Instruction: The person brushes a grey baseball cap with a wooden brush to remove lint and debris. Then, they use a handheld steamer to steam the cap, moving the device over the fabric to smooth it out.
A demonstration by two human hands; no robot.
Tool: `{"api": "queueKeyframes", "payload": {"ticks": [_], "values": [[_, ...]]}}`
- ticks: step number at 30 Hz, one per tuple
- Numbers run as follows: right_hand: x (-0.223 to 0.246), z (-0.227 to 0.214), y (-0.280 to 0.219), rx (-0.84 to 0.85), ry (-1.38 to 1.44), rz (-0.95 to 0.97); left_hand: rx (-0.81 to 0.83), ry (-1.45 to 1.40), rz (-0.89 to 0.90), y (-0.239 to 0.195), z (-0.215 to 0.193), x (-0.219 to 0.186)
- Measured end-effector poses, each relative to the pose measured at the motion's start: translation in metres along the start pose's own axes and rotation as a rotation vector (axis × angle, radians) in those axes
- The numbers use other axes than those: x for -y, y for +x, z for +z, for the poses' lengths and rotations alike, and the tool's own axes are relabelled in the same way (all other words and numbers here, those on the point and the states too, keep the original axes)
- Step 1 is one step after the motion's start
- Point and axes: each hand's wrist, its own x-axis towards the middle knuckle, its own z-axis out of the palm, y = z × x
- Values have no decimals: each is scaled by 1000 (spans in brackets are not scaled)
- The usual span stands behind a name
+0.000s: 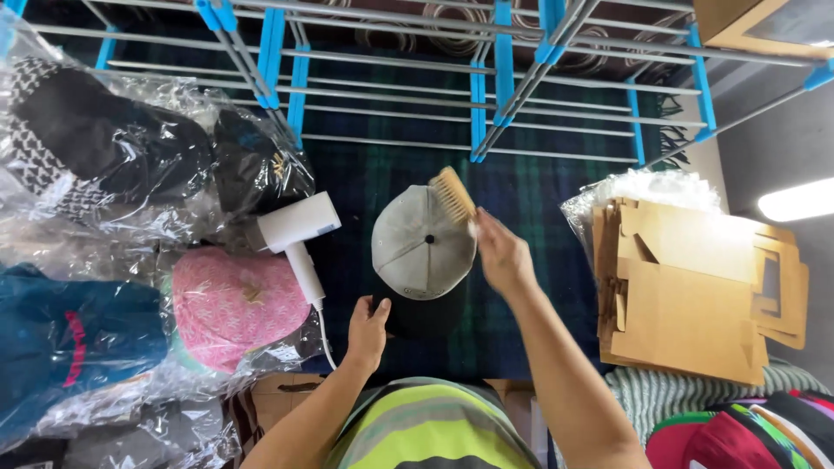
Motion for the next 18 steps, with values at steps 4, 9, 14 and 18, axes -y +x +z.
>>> {"api": "queueKeyframes", "payload": {"ticks": [4, 9, 14, 18], "values": [[-23, -2, 4, 76, 239, 578, 28, -19, 10, -3, 0, -1], [0, -10, -33, -47, 304, 981, 33, -7, 3, -5, -1, -7], [25, -23, -71, -65, 243, 883, 0, 169, 50, 10, -8, 8], [88, -58, -70, -128, 38, 796, -304, 427, 791, -39, 7, -9]]}}
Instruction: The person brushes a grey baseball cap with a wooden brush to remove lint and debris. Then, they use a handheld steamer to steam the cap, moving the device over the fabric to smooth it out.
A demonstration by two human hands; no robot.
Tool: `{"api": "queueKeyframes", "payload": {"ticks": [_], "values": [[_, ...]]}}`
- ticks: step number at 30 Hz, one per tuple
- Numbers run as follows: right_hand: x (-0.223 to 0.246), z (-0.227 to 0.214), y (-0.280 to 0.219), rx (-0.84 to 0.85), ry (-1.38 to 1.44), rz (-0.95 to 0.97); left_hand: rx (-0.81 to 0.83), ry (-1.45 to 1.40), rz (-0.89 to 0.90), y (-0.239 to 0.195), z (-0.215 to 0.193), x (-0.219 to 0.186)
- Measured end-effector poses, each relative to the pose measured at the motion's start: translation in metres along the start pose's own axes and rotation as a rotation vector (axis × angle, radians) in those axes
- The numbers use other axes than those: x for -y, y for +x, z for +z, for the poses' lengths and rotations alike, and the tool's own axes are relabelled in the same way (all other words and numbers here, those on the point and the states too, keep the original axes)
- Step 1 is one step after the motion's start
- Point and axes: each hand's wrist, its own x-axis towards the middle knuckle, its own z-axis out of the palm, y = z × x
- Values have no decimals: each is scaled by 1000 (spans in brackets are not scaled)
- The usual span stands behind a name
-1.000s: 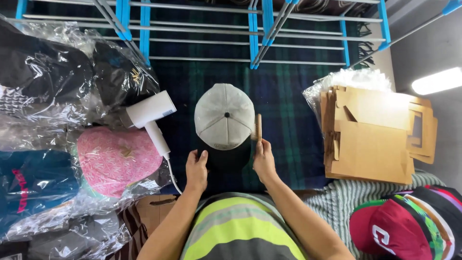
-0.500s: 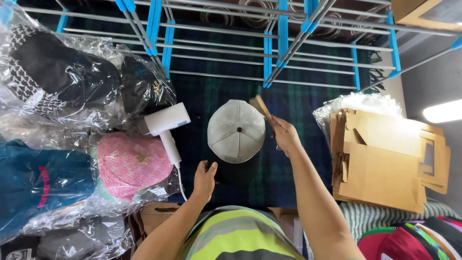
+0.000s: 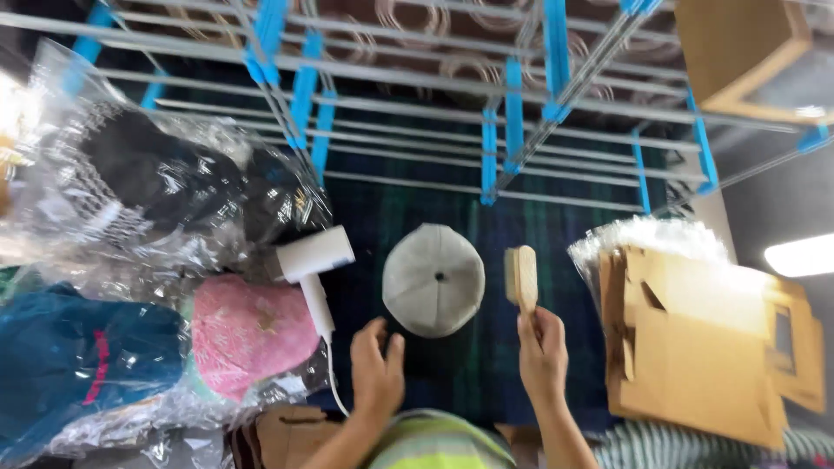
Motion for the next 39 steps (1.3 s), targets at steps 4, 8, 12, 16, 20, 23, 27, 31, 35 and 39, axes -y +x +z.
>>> {"api": "queueKeyframes", "payload": {"ticks": [4, 8, 12, 16, 20, 23, 27, 31, 35, 39], "values": [[-18, 36, -12, -53, 5, -252, 407, -440, -159, 11, -17, -105], [-4, 75, -3, 221, 93, -1012, 421, -469, -259, 56, -10, -138], [26, 78, 10, 77, 81, -1106, 378, -152, -20, 108, -48, -153], [5, 76, 49, -80, 43, -845, 666, 338, 173, 133, -39, -111], [-1, 88, 62, 63, 11, -519, 634, 620, 285, 181, -15, -122], [-5, 91, 60, 96, 0, -527, 605, 747, 116, 244, 29, -51], [-7, 83, 70, 143, -38, -590, 626, 758, 79, 239, -1, -120], [-22, 97, 69, 82, 69, -531, 790, 552, 127, 200, -8, -200], [-20, 93, 64, 83, -35, -625, 715, 630, 100, 227, 26, -131], [-28, 83, 79, 184, -86, -584, 799, 791, -174, 231, -20, -122]]}}
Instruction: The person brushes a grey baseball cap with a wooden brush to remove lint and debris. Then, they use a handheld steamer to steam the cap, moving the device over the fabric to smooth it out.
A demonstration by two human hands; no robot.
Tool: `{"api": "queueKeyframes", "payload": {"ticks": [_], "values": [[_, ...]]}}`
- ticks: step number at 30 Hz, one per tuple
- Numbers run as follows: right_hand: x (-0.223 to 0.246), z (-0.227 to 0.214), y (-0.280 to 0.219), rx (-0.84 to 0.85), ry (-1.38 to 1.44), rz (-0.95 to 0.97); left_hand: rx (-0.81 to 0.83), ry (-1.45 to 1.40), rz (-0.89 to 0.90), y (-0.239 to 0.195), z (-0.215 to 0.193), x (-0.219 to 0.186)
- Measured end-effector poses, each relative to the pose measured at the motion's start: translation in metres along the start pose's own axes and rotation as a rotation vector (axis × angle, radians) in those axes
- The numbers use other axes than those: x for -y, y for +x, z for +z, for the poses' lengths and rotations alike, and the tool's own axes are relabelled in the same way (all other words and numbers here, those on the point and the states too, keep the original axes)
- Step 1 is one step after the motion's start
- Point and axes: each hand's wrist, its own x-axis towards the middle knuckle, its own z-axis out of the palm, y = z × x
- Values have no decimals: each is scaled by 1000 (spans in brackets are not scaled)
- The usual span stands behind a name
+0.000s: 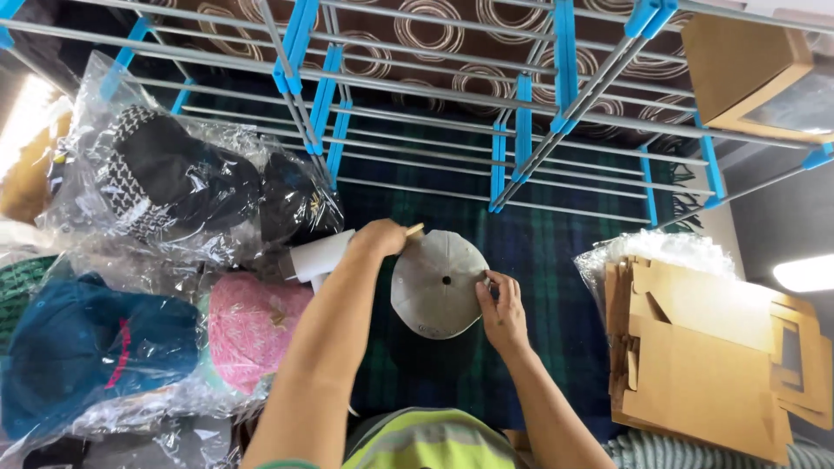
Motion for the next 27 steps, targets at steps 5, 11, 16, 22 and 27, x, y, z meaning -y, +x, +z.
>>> {"api": "queueKeyframes", "payload": {"ticks": [5, 11, 16, 22, 27], "values": [[7, -6, 1, 20, -47, 34, -127, -149, -39, -50, 6, 10], [33, 3, 14, -7, -71, -97, -254, -545, 72, -63, 58, 29], [35, 3, 8, 105, 8, -60, -218, -571, -91, -52, 114, 77], [39, 2, 15, 167, 56, 56, -319, -1064, -32, -101, 123, 37], [43, 4, 20, 143, 84, 128, -187, -991, -297, -98, 156, 57]]}}
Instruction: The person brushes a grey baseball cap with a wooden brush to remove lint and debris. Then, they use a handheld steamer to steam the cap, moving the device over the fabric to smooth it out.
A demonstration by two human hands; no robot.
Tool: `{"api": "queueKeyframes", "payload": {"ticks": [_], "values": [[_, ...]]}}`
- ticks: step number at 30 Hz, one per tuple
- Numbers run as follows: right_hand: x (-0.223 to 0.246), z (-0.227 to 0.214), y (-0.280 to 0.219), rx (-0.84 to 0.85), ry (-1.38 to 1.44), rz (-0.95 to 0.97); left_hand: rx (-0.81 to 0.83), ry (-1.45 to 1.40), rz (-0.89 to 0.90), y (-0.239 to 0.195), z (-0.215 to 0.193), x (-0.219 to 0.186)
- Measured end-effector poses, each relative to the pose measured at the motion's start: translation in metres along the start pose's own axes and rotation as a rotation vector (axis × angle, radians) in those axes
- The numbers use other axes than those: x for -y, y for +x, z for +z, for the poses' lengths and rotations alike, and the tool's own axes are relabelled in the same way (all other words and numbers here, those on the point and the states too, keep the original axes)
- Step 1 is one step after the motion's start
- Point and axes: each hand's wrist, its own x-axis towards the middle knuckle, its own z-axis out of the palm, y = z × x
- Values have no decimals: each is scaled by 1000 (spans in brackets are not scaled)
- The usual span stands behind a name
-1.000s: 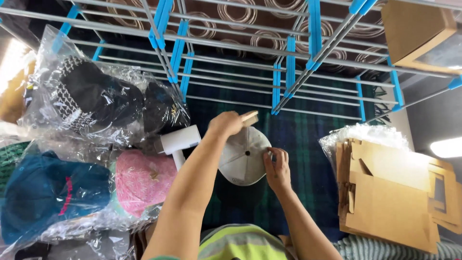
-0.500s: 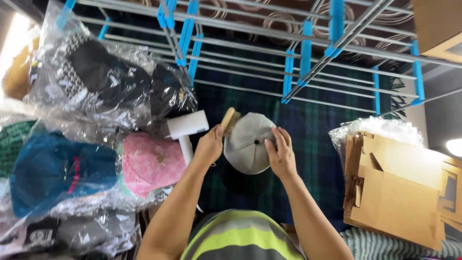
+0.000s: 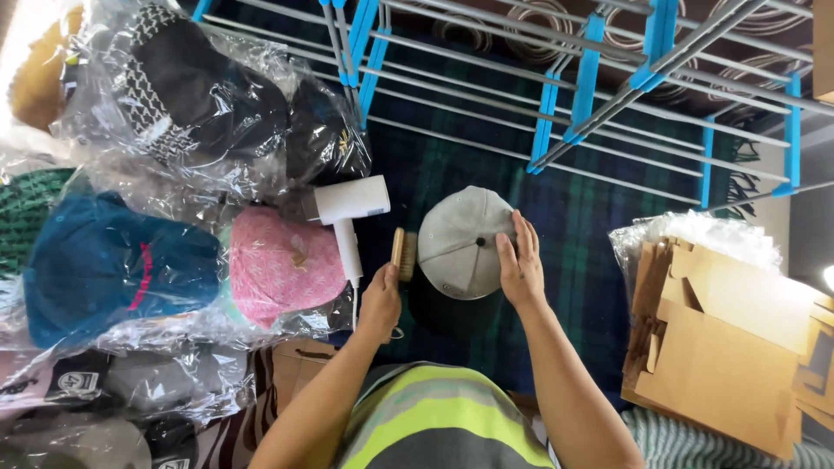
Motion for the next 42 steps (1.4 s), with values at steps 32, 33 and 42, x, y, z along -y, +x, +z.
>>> {"api": "queueKeyframes", "payload": {"ticks": [32, 33, 42], "values": [[12, 4, -11, -130, 160, 306, 232, 868, 510, 58, 19, -205], [9, 3, -12, -122, 172, 328, 252, 879, 404, 81, 24, -206], [12, 1, -10, -102, 183, 339, -79, 1060, 845, 115, -36, -73]]}}
